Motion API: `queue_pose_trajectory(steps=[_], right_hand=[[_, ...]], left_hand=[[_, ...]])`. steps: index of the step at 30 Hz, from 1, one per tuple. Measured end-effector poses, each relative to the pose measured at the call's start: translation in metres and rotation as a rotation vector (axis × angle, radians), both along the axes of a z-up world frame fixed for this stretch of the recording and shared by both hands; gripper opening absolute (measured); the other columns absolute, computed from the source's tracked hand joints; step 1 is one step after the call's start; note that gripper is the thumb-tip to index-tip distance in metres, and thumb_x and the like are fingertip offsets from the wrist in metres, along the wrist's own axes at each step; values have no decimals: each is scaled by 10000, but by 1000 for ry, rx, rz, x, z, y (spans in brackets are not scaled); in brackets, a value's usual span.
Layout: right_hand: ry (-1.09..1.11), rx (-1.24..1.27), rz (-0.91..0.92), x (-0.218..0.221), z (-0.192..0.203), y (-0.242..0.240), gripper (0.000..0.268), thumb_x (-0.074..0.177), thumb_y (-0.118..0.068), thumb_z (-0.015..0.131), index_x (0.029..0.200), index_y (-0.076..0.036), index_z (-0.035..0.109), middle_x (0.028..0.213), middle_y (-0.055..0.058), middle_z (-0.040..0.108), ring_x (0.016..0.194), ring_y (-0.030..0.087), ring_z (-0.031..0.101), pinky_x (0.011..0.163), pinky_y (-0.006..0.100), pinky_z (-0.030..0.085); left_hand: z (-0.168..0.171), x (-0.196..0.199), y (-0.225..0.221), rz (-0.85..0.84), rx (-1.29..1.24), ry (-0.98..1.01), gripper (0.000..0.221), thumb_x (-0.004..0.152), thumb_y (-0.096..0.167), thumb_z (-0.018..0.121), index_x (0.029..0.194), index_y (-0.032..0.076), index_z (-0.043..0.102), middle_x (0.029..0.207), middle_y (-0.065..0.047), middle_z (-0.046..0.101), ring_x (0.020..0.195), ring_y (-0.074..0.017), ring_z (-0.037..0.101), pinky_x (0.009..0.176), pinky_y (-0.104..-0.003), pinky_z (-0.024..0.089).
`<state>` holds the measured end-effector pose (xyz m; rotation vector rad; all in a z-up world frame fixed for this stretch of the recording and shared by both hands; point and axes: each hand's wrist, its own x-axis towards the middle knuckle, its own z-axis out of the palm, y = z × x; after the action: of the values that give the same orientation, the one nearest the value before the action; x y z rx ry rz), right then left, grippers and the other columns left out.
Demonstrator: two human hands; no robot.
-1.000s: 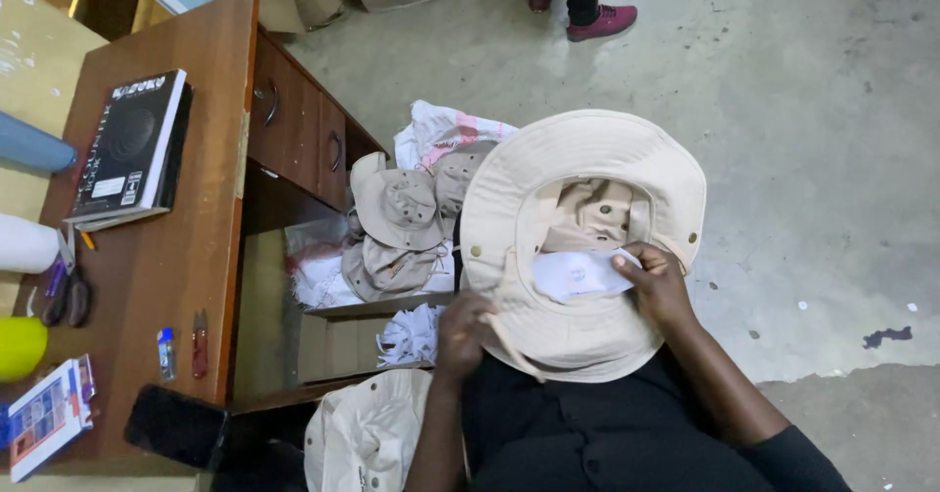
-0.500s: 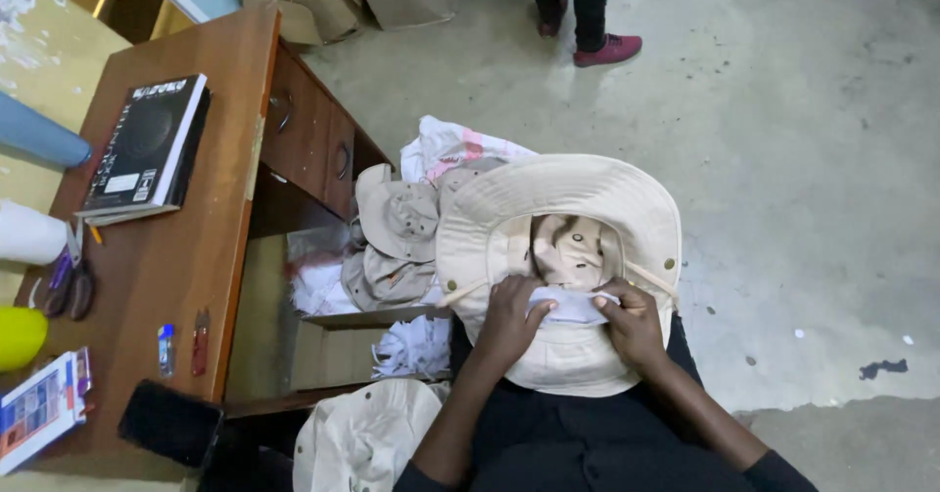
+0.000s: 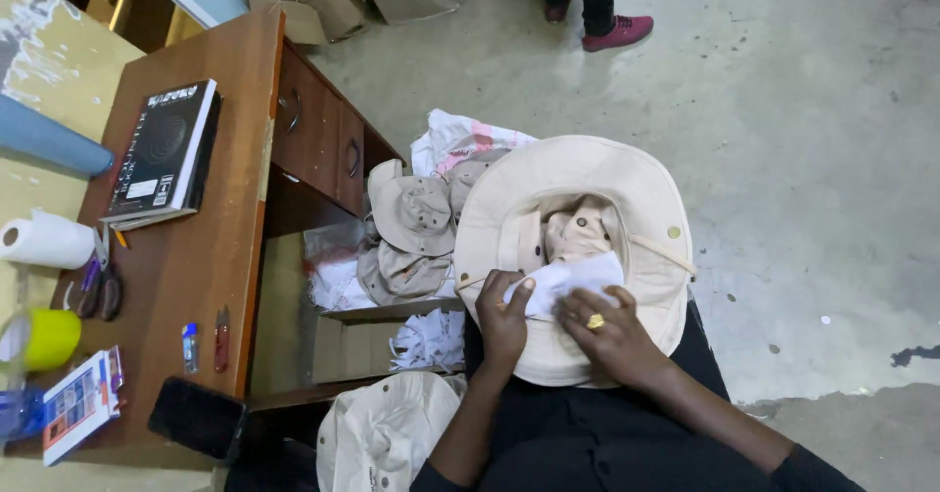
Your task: Inspecting a beige bucket hat for quality control by checking the embroidery and interior.
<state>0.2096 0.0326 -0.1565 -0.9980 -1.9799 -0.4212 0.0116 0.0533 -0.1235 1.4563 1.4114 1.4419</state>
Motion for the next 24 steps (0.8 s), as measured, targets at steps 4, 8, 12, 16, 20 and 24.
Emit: queue_pose_trajectory(steps=[4, 8, 12, 16, 20, 24], right_hand=[[-137, -136, 286, 3, -27, -10, 205, 1006, -132, 618, 1168, -131, 743, 1136, 90, 729, 1021, 272, 707, 833, 392, 515], [-37, -182, 325, 5, -34, -11, 276, 963, -140, 672, 1216, -92, 770, 1137, 147, 771, 1030, 309, 751, 879, 396, 576], [-106, -445, 197, 11, -44, -8, 257, 923, -138, 693, 1157, -90, 788, 936, 141, 813, 798, 296, 795, 680, 412, 625], [23, -411, 241, 14, 45, 13, 248, 925, -284, 757, 1121, -135, 735, 781, 115, 735, 725, 336, 751, 607, 416, 595], [-72, -426, 316, 18, 110, 33, 631, 665, -442, 906, 1202, -183, 700, 1250, 197, 667, 1139, 494, 646, 883, 568, 534], [-49, -525, 241, 26, 35, 34, 246, 900, -449, 757, 921, -207, 716, 735, 72, 695, 719, 372, 728, 641, 458, 579]], left_hand=[[-20, 1, -3, 42, -66, -49, 126, 1004, 138, 732, 930, 38, 714, 850, -94, 639, 877, -247, 660, 860, -418, 502], [-68, -2, 16, -68, -369, -696, 134, 975, 83, 743, 1024, -10, 661, 788, -5, 632, 648, -85, 663, 579, -194, 551], [-28, 0, 0, -191, -237, -306, 100, 965, 124, 779, 990, 39, 732, 843, -28, 657, 852, -133, 594, 823, -320, 530], [15, -6, -3, -453, 86, -1, 107, 881, 140, 872, 948, 73, 823, 897, -127, 723, 903, -294, 738, 859, -407, 579], [36, -12, -7, -621, 159, -48, 133, 811, 53, 905, 925, 76, 839, 847, -131, 716, 794, -287, 715, 757, -400, 572], [47, -12, -1, -494, 142, 22, 135, 861, 63, 870, 990, 62, 832, 878, -126, 723, 825, -275, 723, 748, -381, 563]])
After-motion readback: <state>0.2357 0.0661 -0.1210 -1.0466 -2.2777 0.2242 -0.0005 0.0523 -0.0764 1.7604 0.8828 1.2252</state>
